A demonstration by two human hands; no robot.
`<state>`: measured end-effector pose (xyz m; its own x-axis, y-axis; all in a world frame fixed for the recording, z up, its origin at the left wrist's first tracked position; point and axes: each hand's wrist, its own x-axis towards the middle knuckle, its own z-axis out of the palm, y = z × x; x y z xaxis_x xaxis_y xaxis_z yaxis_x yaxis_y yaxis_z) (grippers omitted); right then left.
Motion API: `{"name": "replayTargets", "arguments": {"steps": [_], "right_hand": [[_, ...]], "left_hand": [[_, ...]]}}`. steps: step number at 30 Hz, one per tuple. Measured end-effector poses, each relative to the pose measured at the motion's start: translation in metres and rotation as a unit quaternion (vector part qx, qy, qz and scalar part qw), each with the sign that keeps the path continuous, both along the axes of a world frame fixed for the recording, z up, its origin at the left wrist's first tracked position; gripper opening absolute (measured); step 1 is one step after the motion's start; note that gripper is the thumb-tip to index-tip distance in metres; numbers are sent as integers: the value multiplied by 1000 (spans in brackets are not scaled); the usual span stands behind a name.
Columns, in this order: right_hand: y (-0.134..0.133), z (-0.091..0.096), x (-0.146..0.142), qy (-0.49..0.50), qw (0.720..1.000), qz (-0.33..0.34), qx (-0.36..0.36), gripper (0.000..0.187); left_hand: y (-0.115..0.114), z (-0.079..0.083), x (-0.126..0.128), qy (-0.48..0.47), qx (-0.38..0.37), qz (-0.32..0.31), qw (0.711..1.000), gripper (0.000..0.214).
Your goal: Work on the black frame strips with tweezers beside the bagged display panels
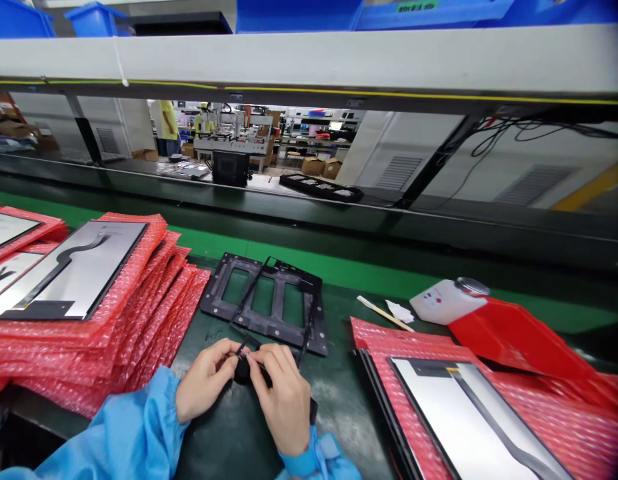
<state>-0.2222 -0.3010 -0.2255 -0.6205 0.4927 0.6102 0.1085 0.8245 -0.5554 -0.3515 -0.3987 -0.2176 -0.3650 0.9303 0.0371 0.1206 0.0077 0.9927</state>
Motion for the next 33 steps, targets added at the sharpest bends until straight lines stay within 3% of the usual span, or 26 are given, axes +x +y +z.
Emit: {"name": "replayTargets", "arguments": {"steps": [12, 33], "right_hand": [[1, 4, 3, 27, 999, -18, -7, 9], [15, 11, 10, 98, 992, -83, 4, 7]], "left_hand": [[0, -6, 0, -23, 2, 10, 1000, 45], [0, -8, -1, -18, -11, -1, 1000, 45]]}}
